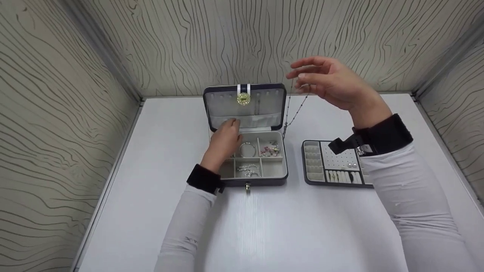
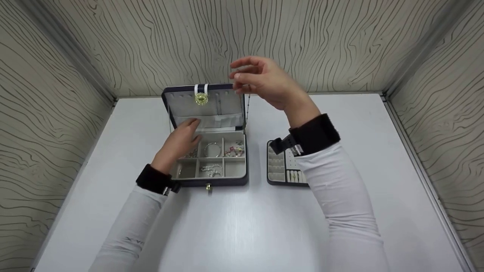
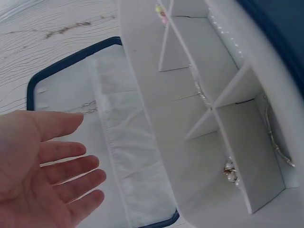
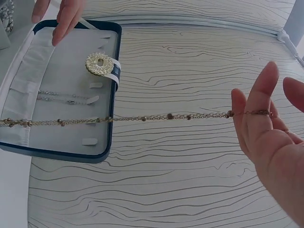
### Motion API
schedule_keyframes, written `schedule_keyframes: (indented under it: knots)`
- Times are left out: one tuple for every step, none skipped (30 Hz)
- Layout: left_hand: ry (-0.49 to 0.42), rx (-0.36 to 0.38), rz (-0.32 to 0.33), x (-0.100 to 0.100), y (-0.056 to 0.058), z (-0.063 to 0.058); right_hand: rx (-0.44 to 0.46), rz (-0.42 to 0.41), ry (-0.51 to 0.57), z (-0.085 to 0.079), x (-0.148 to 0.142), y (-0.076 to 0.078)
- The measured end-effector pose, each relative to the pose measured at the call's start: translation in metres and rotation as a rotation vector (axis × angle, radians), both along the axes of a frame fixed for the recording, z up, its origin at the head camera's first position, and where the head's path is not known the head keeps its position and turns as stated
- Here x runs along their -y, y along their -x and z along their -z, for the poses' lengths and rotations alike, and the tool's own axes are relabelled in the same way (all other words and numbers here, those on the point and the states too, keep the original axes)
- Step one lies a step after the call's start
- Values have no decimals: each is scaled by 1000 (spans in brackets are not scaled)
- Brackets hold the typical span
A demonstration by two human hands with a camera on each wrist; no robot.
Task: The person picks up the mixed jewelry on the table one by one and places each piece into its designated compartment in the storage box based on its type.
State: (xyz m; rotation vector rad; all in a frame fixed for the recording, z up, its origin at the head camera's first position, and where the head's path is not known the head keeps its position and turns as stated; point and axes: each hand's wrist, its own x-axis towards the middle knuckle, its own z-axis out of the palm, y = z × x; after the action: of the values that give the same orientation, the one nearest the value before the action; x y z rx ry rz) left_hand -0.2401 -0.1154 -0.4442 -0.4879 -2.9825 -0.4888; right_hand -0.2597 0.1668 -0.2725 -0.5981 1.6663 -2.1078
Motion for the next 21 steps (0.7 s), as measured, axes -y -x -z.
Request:
schedule_keyframes:
  knots:
    - [22,-15,1,-2,3,2,2,0,8,-1,1,0]
    - [44,-32,1,-3,6,4,1,0,12,-2,2,0]
    - [65,-51,0,-4,8,6,2,0,17,-3,3,0]
    - [81,-68,-1,-5,10,7,2,-1,22,-4,4,0]
    - [97,-84,-3,-5,13,9,0,-3,27,-5,5,1]
    - [113,-104,-5,-6,15,10,-1,-6,32,-5,5,1]
    - [121,-120,-8,-6,17,12,-4,-6,35,-6,6,1]
    - [129,-131,-13,-6,18,13,-6,-6,39,-6,7,1]
    - [138,-134,-19,-7,20,14,-7,-7,43,-7,8,1]
    - [146,-134,-25,-7,21,15,-7,-8,48,-7,9,1]
    - [156,-132,-32,-8,22,16,-6,-12,54,-8,10,1]
    - [164,-130,-38,-8,23,17,-7,-14,59,-8,10,1]
    - [171,-125,-43,-9,24,18,-10,-17,63,-8,11,2]
    - [177,-122,-48,-9,25,18,-11,-18,67,-8,12,2]
    - [184,-120,-52,-9,25,19,-13,-20,71,-9,12,2]
    - [188,-120,-54,-10,26,19,-18,-21,73,-9,13,2]
    - [191,-117,-56,-10,26,19,-24,-20,75,-10,13,3]
    - [191,-115,-58,-10,26,19,-33,-18,74,-10,14,3]
    - [193,-114,-58,-10,27,19,-43,-16,72,-10,15,3]
    - [197,-111,-59,-10,27,18,-51,-11,70,-11,15,4]
    - [200,-107,-60,-10,27,18,-64,-6,64,-11,16,4]
